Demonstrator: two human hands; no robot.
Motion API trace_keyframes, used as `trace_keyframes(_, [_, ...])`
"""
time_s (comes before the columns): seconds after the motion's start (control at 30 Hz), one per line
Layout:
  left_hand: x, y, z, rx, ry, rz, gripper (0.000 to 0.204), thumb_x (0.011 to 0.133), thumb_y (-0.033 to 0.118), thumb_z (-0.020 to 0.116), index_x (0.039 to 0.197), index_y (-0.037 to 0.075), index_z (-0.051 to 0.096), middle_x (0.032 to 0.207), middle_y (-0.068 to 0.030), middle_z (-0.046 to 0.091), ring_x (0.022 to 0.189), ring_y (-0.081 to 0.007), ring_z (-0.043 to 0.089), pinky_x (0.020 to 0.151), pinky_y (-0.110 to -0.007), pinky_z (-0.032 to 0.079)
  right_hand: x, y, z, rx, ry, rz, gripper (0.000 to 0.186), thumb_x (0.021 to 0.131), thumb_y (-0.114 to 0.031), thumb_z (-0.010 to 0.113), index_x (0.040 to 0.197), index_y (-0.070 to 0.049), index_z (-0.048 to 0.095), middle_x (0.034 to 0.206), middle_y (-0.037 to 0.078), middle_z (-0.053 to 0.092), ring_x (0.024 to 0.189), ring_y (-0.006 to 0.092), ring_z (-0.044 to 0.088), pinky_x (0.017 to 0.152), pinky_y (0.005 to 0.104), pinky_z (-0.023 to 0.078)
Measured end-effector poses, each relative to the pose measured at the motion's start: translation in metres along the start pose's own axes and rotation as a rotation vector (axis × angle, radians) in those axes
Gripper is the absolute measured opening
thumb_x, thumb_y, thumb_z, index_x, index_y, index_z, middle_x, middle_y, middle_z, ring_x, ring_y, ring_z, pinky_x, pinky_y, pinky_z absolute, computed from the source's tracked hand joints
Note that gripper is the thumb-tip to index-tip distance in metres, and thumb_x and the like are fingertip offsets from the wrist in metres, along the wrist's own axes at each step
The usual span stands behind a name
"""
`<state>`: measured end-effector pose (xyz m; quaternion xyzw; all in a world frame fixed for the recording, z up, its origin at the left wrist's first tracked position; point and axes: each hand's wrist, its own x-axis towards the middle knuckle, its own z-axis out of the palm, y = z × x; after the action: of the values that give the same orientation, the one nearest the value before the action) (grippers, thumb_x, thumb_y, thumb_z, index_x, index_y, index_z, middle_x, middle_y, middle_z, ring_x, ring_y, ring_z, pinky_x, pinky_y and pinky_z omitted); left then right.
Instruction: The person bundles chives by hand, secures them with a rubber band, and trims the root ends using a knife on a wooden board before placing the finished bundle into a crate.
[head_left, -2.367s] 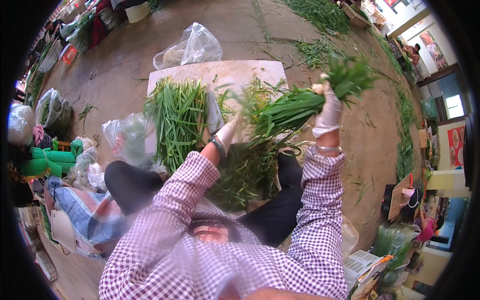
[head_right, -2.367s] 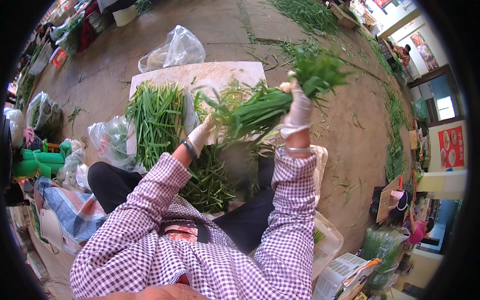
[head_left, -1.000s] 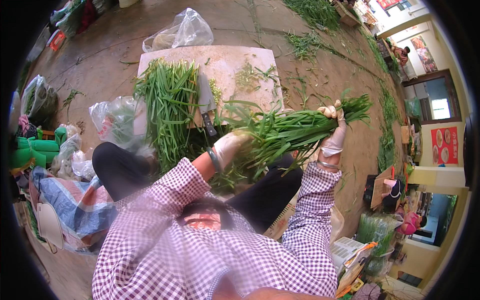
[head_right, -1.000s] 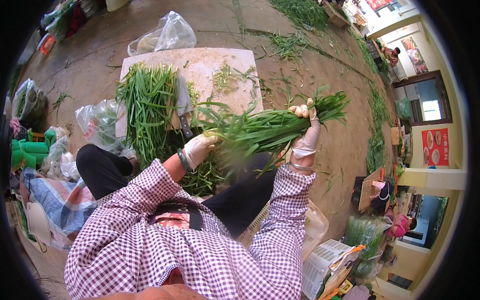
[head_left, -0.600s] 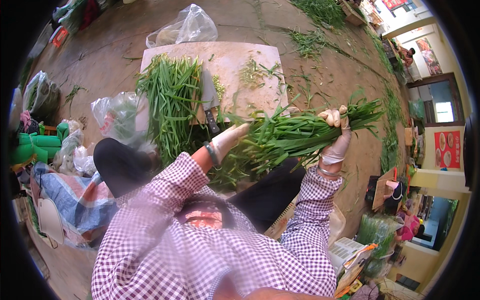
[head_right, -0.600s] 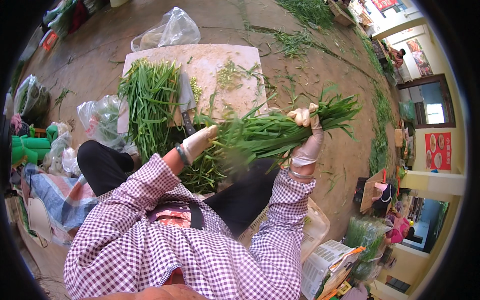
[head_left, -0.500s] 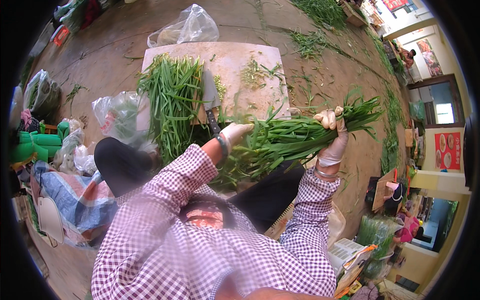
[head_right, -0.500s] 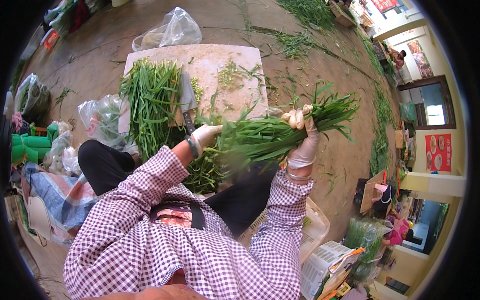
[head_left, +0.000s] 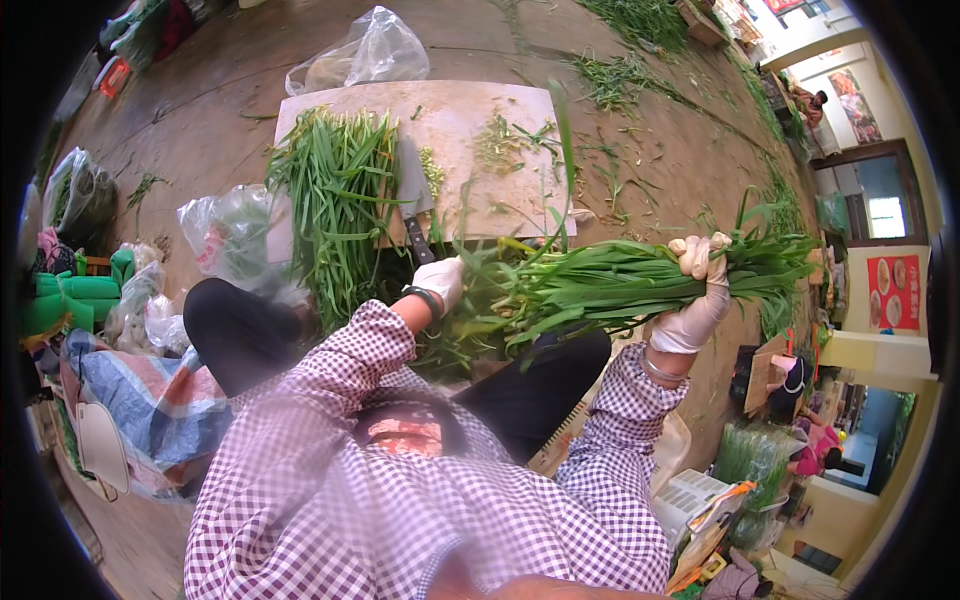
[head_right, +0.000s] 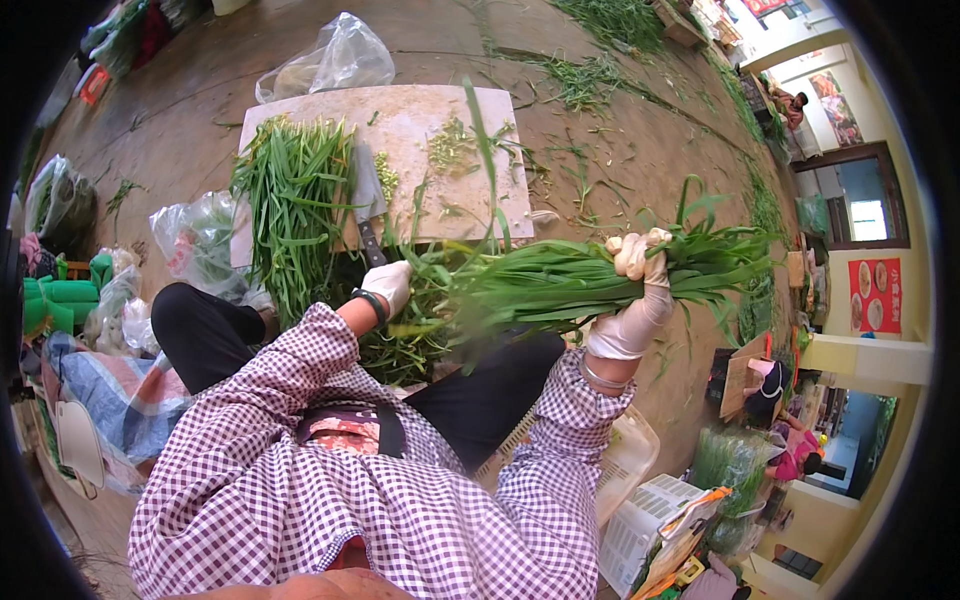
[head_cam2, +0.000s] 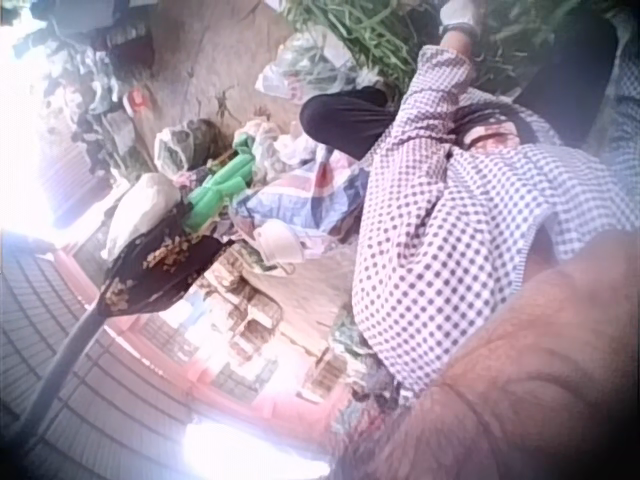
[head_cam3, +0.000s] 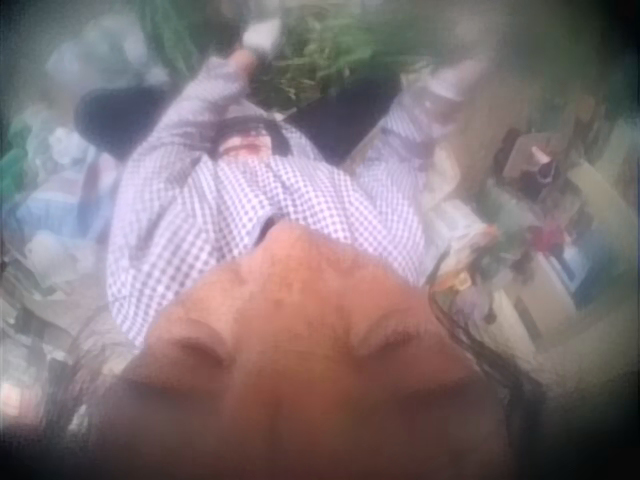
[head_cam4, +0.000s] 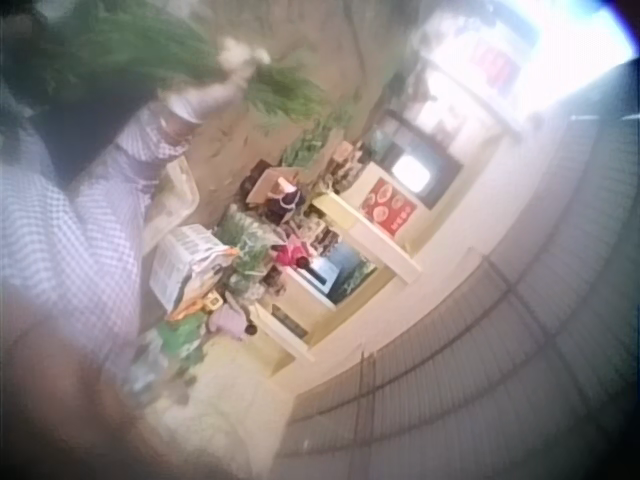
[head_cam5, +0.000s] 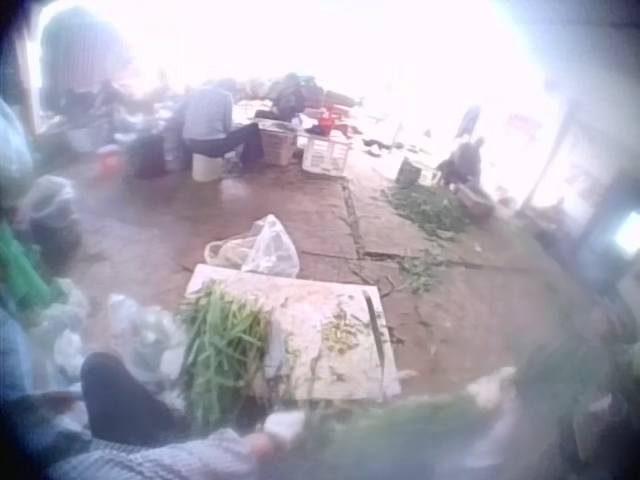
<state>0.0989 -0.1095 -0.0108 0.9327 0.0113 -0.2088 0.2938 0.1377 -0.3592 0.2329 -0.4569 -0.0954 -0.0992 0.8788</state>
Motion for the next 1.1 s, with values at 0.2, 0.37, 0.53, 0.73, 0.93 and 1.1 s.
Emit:
trace_keyframes(0.2, [0.003, -0.022, 0.026, 0.064, -0.030, -0.036, 0.017, 0.085, 0.009, 0.055, 0.098, 0.007, 0.065, 0.091, -0.0184, 0.069, 0.088, -0.0361, 0.069, 0.072, -0.043, 0.054, 0.002, -0.021, -0.021, 0.146, -0.028, -0.039, 0.007, 0.098, -0.014, 0.057, 0.102, -0.008, 0.058, 0.069, -0.006, 0.036, 0.066, 0.0086, 0.035, 0.082, 0.0291, 0.040])
trace_keyframes(0.37, [0.023, -0.051, 0.054, 0.050, -0.082, -0.145, 0.017, 0.089, 0.011, 0.053, 0.102, 0.008, 0.064, 0.096, -0.0168, 0.070, 0.088, -0.0340, 0.069, 0.073, -0.043, 0.054, -0.001, -0.026, -0.015, 0.168, 0.071, -0.057, 0.008, 0.095, -0.012, 0.057, 0.101, -0.006, 0.059, 0.069, -0.005, 0.035, 0.067, 0.0100, 0.035, 0.085, 0.0304, 0.042])
trace_keyframes(0.53, [-0.009, -0.025, 0.021, -0.134, -0.192, 0.120, 0.032, 0.093, 0.019, 0.056, 0.121, 0.004, 0.062, 0.113, -0.0186, 0.068, 0.104, -0.0305, 0.066, 0.091, -0.039, 0.051, -0.013, -0.065, -0.028, 0.431, 0.050, -0.091, 0.014, 0.093, -0.010, 0.056, 0.107, -0.008, 0.056, 0.070, -0.006, 0.035, 0.071, 0.0110, 0.038, 0.089, 0.0315, 0.043])
trace_keyframes(0.73, [0.006, 0.005, 0.042, -1.869, -0.768, 0.453, 0.051, 0.092, 0.022, 0.054, 0.137, -0.002, 0.047, 0.141, -0.0185, 0.049, 0.130, -0.0302, 0.045, 0.112, -0.047, 0.031, 0.021, 0.014, -0.149, -0.014, 0.379, 0.032, 0.019, 0.097, -0.020, 0.056, 0.108, -0.006, 0.061, 0.073, 0.000, 0.057, 0.082, 0.0198, 0.056, 0.089, 0.0377, 0.048])
trace_keyframes(0.93, [-0.010, 0.020, -0.008, -1.944, -0.811, 0.495, 0.059, 0.085, 0.024, 0.065, 0.135, -0.003, 0.050, 0.134, -0.0182, 0.056, 0.127, -0.0263, 0.051, 0.110, -0.039, 0.037, 0.027, 0.030, -0.132, 0.044, 0.353, 0.032, 0.022, 0.101, -0.021, 0.049, 0.110, -0.003, 0.058, 0.074, 0.002, 0.053, 0.083, 0.0216, 0.053, 0.090, 0.0406, 0.047])
trace_keyframes(1.1, [-0.011, 0.005, 0.005, -1.836, -0.723, 0.564, 0.058, 0.091, 0.032, 0.062, 0.136, -0.002, 0.049, 0.135, -0.0167, 0.056, 0.126, -0.0242, 0.051, 0.108, -0.038, 0.039, 0.030, 0.031, -0.130, 0.271, 0.216, 0.064, 0.021, 0.101, -0.021, 0.049, 0.107, -0.003, 0.058, 0.075, 0.002, 0.053, 0.082, 0.0217, 0.054, 0.090, 0.0390, 0.046])
